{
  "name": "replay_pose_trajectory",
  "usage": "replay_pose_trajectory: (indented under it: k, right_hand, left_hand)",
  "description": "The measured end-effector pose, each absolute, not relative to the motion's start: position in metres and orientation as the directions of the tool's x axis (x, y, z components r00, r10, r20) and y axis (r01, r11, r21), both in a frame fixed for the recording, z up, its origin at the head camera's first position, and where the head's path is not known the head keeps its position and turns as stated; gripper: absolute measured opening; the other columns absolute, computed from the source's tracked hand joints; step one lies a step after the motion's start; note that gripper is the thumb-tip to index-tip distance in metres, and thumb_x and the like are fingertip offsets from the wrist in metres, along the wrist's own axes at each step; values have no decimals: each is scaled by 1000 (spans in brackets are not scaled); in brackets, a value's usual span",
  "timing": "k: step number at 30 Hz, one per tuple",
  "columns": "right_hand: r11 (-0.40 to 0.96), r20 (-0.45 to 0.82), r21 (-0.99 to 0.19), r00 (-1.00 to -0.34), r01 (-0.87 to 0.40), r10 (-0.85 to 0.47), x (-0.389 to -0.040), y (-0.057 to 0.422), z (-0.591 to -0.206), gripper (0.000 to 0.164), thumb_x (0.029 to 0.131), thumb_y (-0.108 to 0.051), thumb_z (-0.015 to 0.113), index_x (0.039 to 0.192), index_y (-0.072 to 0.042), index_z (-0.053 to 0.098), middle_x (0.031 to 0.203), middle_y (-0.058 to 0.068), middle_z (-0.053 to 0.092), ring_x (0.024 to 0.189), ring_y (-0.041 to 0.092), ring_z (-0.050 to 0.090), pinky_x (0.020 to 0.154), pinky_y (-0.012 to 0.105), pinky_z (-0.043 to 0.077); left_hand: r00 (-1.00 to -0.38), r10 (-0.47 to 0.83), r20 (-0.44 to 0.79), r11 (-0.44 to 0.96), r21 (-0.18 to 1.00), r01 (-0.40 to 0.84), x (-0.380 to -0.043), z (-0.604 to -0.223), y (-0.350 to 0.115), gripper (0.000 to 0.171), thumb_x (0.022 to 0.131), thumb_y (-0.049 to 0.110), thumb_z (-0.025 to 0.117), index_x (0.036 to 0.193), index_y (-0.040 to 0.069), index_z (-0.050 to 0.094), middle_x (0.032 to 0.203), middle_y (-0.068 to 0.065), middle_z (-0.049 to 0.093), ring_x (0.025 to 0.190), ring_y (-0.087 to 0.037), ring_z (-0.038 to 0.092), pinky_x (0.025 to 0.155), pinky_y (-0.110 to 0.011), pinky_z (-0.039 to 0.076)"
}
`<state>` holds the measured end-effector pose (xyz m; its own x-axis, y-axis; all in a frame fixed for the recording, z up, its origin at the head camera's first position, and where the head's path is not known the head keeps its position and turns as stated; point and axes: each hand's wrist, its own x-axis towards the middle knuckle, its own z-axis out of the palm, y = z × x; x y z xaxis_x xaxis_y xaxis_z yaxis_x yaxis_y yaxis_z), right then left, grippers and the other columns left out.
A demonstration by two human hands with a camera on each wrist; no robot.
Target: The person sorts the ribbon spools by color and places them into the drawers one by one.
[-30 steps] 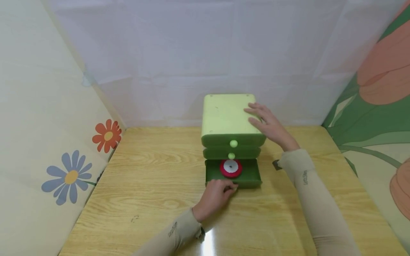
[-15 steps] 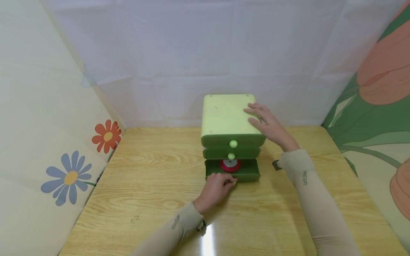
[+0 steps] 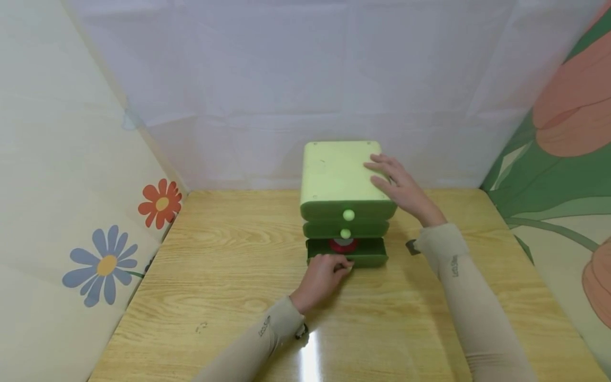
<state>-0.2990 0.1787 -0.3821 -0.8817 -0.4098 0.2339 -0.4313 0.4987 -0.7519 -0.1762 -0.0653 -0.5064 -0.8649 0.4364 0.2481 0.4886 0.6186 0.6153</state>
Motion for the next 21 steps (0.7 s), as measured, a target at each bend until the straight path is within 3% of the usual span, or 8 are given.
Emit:
replay_pose_trajectory:
  k: [21]
  right_hand:
    - [499, 228, -756, -886, -423, -405, -298, 178, -382, 49, 109, -37, 52, 154, -19, 48, 172, -1, 23, 161, 25, 10, 126, 69, 14]
  left_hand:
    - [-882, 396, 257, 640, 611, 466, -199, -510, -63, 13, 96, 12, 75, 107, 9, 79, 107, -3, 80, 101, -18, 76, 89, -29, 62]
